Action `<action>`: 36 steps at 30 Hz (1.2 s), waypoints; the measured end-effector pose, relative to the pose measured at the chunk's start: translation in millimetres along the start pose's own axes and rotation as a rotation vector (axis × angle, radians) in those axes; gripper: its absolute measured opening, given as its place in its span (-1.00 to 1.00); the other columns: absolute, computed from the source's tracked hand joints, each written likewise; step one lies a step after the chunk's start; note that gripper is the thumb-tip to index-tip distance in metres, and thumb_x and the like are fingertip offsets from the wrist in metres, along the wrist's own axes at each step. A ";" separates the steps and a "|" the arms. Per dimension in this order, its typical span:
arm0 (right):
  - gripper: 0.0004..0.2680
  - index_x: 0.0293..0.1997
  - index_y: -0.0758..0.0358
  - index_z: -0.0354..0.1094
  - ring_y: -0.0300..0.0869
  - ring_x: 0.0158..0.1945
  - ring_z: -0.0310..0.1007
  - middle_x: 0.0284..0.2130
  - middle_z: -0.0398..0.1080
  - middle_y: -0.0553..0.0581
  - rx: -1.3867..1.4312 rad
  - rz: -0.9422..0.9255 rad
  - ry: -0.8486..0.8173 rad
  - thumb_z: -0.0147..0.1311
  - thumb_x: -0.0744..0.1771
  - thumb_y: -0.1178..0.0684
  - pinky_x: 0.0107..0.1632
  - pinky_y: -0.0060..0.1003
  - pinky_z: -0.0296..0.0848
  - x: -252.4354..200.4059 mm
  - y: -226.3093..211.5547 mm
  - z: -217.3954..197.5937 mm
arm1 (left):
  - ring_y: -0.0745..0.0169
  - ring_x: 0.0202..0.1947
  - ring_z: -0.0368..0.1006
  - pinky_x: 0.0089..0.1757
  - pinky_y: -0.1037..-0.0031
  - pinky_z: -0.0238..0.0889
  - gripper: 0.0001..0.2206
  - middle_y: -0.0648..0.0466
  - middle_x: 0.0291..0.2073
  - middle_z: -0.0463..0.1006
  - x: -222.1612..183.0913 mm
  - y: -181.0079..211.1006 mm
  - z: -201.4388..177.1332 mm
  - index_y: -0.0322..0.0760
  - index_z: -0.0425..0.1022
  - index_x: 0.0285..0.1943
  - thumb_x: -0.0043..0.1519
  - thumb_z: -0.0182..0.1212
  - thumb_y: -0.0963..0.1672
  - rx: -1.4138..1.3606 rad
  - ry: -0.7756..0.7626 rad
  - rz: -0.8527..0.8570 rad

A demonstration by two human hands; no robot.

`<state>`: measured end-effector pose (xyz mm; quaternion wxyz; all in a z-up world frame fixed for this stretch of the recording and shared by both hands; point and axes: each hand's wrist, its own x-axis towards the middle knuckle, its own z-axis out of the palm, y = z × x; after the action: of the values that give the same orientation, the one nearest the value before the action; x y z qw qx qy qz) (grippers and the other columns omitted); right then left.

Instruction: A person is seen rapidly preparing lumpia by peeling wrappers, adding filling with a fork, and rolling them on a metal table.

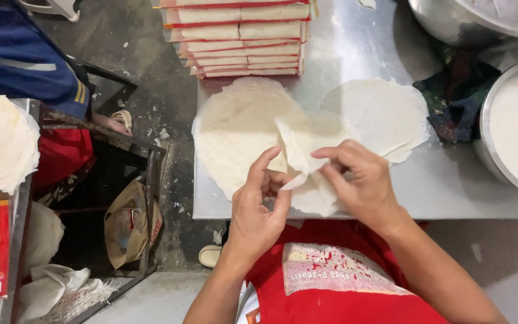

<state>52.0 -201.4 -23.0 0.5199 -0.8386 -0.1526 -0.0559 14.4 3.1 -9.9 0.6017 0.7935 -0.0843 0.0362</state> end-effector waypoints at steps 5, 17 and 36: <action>-0.96 -0.15 0.26 0.56 -0.13 -0.29 0.49 -0.32 0.49 0.14 -0.049 -0.038 0.147 0.23 0.35 0.20 -0.15 -0.28 0.48 8.4 -4.8 -10.8 | 0.13 -0.42 0.54 -0.31 0.35 0.53 -0.54 -0.09 -0.34 0.63 3.2 -5.4 -6.5 -0.35 0.38 0.33 0.19 0.15 -0.29 0.002 0.032 -0.043; -0.91 -0.10 0.30 0.48 -0.40 -0.32 0.28 -0.44 0.41 -0.04 0.553 0.250 -0.006 0.06 0.41 0.13 -0.17 -0.43 0.39 -14.2 39.8 -3.5 | 0.10 -0.33 0.66 -0.15 0.35 0.54 -0.71 -0.02 -0.40 0.70 23.4 -11.8 -10.1 -0.19 0.70 -0.06 0.11 0.26 -0.33 0.036 0.115 -0.065; -0.92 -0.26 0.30 0.53 -0.11 -0.17 0.50 -0.32 0.52 0.19 0.239 0.074 0.090 0.31 0.25 0.28 0.09 -0.16 0.42 -2.3 14.0 -7.2 | -0.27 -0.09 0.58 -0.05 0.08 0.45 -0.68 -0.19 -0.17 0.61 30.9 9.4 -6.8 -0.34 0.59 0.06 0.10 0.32 -0.24 0.193 -0.031 0.151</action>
<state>54.7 -214.0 -32.3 0.6242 -0.7723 -0.1035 -0.0558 43.5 4.4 5.8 0.5166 0.8395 -0.1495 0.0771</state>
